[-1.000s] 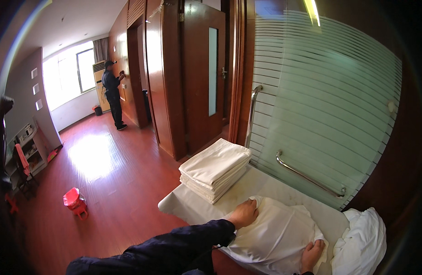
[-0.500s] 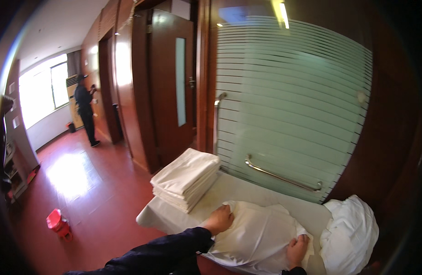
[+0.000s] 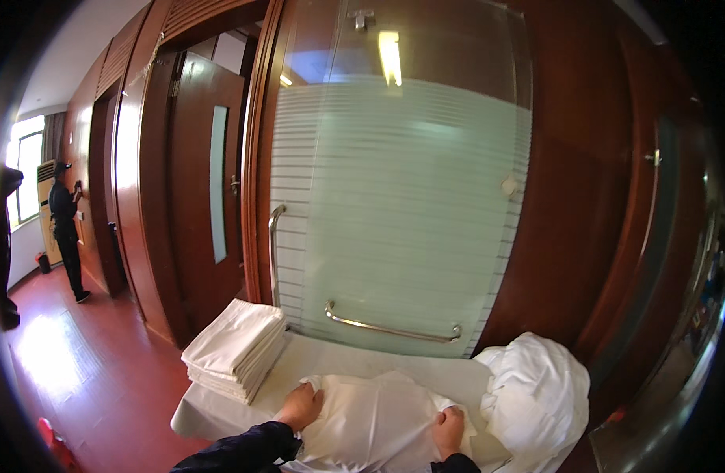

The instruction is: The person folds white linens on a table, smoothing and aligning edges, then stacks the folded pieces. The person repeats the folding process with additional linens and places each finished piece onto the growing stack.

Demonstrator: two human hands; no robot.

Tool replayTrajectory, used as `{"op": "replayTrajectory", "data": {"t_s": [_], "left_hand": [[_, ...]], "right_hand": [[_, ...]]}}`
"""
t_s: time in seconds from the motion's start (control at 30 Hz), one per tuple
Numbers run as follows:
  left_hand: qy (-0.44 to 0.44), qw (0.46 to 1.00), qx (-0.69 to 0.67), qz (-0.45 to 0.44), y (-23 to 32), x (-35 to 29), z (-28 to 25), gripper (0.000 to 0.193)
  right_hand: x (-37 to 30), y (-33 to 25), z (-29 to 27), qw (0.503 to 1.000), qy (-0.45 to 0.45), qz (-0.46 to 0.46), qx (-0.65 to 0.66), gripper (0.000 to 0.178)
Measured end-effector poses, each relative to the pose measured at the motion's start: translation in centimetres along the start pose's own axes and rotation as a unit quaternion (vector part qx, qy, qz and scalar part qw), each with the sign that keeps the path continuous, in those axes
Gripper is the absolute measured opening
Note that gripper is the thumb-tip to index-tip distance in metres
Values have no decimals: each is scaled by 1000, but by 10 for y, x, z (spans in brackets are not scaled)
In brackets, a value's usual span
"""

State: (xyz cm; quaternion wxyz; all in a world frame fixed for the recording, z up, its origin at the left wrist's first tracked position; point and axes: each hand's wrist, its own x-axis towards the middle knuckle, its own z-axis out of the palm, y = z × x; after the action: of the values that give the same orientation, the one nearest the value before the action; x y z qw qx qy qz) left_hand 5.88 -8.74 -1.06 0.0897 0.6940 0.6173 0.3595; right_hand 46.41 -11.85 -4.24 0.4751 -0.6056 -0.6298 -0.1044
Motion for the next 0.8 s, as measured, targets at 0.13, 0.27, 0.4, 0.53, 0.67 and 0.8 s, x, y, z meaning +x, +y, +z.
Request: {"op": "replayTrajectory", "data": {"t_s": [0.13,0.27,0.4,0.53,0.67,0.8], "left_hand": [[39,995,-75,-56,-3,6,-4,44],[46,927,-318,-192,5,-2,-56,38],[-76,837,-461,-285,20,-50,-163,33],[-164,805,-516,-245,45,-84,-223,38],[-176,970,28,165,52,-18,-250,37],[-45,900,354,249,114,96,-290,51]], "right_hand": [[19,31,3,986,-41,151,55,23],[53,38,-53,890,-34,282,357,23],[64,1,-181,875,-74,300,374,26],[72,-43,-267,849,-136,299,414,28],[123,-56,-246,852,-120,341,379,28],[244,-84,-237,869,53,238,431,29]]}}
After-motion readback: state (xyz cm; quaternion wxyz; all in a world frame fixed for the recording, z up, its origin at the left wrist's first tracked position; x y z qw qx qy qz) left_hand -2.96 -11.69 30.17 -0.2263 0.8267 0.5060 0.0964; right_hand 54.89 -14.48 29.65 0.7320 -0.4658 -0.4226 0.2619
